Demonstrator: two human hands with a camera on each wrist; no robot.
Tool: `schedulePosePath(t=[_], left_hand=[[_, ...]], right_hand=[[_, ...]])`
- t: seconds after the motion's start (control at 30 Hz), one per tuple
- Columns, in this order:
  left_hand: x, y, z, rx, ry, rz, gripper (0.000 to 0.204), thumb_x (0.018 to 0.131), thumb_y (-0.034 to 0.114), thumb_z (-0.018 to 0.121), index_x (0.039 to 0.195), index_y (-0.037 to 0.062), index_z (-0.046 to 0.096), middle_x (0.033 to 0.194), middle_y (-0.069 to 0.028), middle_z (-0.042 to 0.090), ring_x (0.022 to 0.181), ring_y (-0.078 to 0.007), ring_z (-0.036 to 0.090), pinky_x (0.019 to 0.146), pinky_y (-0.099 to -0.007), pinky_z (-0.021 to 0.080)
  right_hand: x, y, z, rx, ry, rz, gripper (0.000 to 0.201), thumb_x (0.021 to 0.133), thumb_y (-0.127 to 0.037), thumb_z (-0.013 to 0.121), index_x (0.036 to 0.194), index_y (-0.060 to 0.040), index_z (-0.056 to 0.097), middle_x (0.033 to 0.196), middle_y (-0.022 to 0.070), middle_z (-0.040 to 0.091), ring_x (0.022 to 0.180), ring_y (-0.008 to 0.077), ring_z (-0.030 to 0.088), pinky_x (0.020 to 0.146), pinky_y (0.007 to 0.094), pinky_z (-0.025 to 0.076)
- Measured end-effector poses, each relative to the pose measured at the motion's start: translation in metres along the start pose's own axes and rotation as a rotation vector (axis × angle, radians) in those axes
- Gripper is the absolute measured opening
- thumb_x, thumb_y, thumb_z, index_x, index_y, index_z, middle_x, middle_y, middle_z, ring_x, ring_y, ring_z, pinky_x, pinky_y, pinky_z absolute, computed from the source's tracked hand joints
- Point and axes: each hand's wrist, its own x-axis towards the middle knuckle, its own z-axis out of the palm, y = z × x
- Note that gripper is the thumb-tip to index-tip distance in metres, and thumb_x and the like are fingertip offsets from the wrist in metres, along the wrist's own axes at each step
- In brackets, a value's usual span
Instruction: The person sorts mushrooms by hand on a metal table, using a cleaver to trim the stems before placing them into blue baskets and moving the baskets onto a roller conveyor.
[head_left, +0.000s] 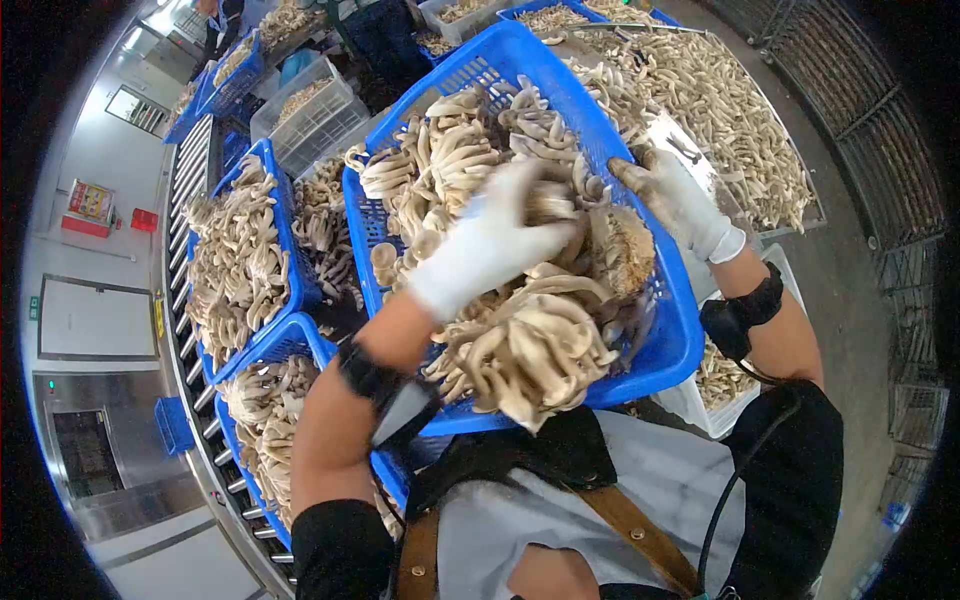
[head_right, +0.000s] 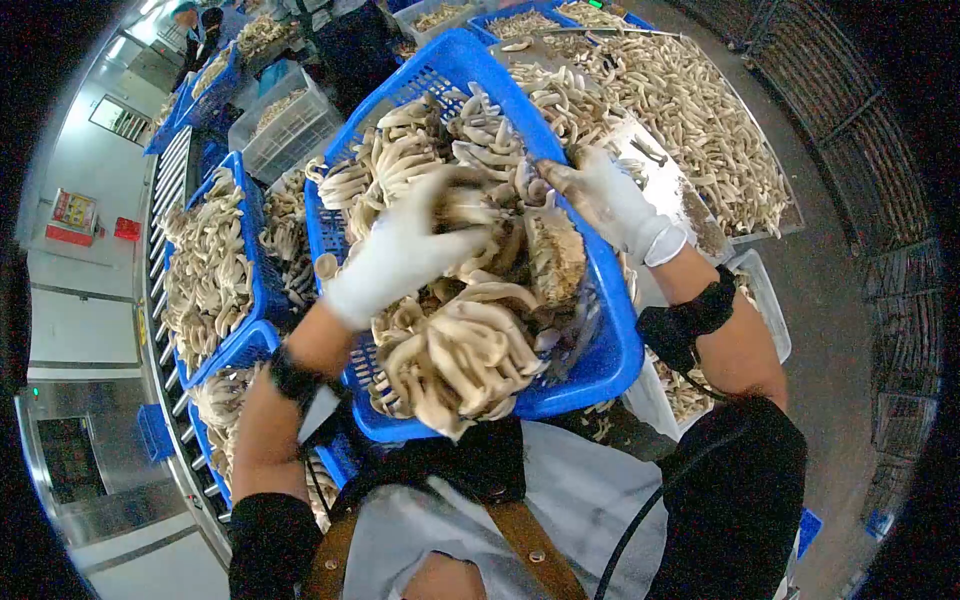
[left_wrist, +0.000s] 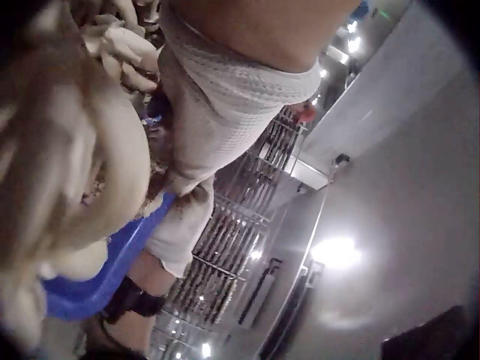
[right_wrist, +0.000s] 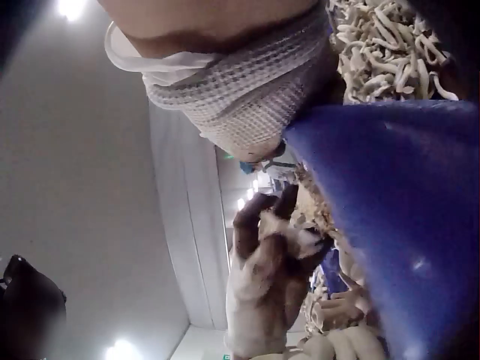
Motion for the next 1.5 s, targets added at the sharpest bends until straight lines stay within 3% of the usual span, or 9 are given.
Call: schedulePosePath(t=[0.07,0.3,0.47,0.77,0.9,1.03,1.13,1.3,1.5], left_hand=[[0.027,-0.004,0.029,0.151,-0.117,0.177,0.077,0.072,0.042,0.074,0.131,-0.0003,0.046,0.120,-0.0218,0.060,0.110,-0.0327,0.058,0.099,-0.0383,0.042],[0.074,0.036,0.021,0.314,-0.917,-0.302,0.075,0.065,0.054,0.077,0.116,0.0007,0.061,0.106,-0.0194,0.067,0.100,-0.0306,0.063,0.089,-0.0405,0.048],[0.067,0.047,0.017,0.593,-0.978,0.017,0.083,0.060,0.047,0.080,0.125,0.0028,0.054,0.115,-0.0224,0.063,0.108,-0.0353,0.059,0.094,-0.0408,0.046],[-0.022,-0.005,-0.020,0.105,-0.251,0.090,0.075,0.061,0.026,0.081,0.127,0.0082,0.051,0.118,-0.0150,0.061,0.112,-0.0286,0.057,0.100,-0.0376,0.043],[-0.078,-0.032,-0.066,-0.179,0.307,0.096,0.074,0.067,0.023,0.082,0.129,0.0018,0.047,0.121,-0.0132,0.060,0.112,-0.0219,0.055,0.099,-0.0346,0.043],[-0.249,0.002,-0.092,-0.409,0.846,-0.024,0.078,0.065,0.014,0.082,0.132,0.0016,0.044,0.122,-0.0107,0.057,0.116,-0.0185,0.050,0.102,-0.0323,0.040],[-0.399,0.039,-0.050,-0.158,1.270,-0.472,0.078,0.061,0.008,0.080,0.131,0.0029,0.046,0.124,-0.0119,0.058,0.114,-0.0228,0.057,0.100,-0.0338,0.044],[-0.630,0.054,0.102,0.002,1.810,-0.516,0.055,0.081,0.009,0.070,0.131,0.0038,0.047,0.119,-0.0082,0.062,0.106,-0.0202,0.061,0.089,-0.0335,0.050],[-0.732,0.011,0.211,-0.249,2.440,-1.010,0.074,0.077,0.023,0.078,0.136,0.0022,0.040,0.116,-0.0076,0.061,0.101,-0.0152,0.059,0.086,-0.0291,0.049]], right_hand=[[-0.002,-0.010,-0.003,-0.086,-0.004,-0.054,0.044,0.095,-0.038,0.055,0.088,0.0050,0.058,0.070,0.0166,0.053,0.064,0.0189,0.050,0.058,0.0394,0.041],[-0.006,-0.047,-0.004,0.011,-0.058,0.095,0.044,0.095,-0.038,0.053,0.085,0.0048,0.057,0.071,0.0141,0.058,0.063,0.0201,0.055,0.056,0.0381,0.045],[-0.009,-0.065,-0.011,0.169,-0.090,0.136,0.040,0.093,-0.036,0.056,0.091,0.0041,0.061,0.071,0.0109,0.063,0.064,0.0171,0.060,0.057,0.0336,0.048],[-0.002,-0.019,0.004,0.135,0.018,0.008,0.041,0.096,-0.038,0.055,0.088,0.0017,0.064,0.067,0.0003,0.057,0.057,0.0118,0.053,0.048,0.0339,0.040],[0.003,-0.001,-0.005,0.594,-0.210,0.134,0.045,0.098,-0.027,0.051,0.133,0.0005,0.050,0.118,0.0130,0.063,0.099,0.0179,0.061,0.089,0.0285,0.048],[0.019,-0.021,0.080,0.654,-0.364,0.194,0.043,0.097,-0.027,0.052,0.131,0.0002,0.051,0.114,0.0124,0.063,0.096,0.0178,0.061,0.086,0.0288,0.048],[0.005,-0.038,0.133,0.635,-0.464,0.234,0.042,0.096,-0.026,0.052,0.130,0.0000,0.051,0.112,0.0119,0.063,0.094,0.0177,0.061,0.084,0.0289,0.049],[-0.023,-0.064,0.184,0.590,-0.618,0.275,0.040,0.096,-0.026,0.052,0.127,-0.0004,0.052,0.108,0.0111,0.063,0.089,0.0176,0.061,0.080,0.0292,0.049],[-0.057,-0.099,0.239,0.547,-0.765,0.281,0.038,0.095,-0.025,0.053,0.124,-0.0009,0.053,0.103,0.0102,0.064,0.084,0.0174,0.061,0.075,0.0296,0.050]])
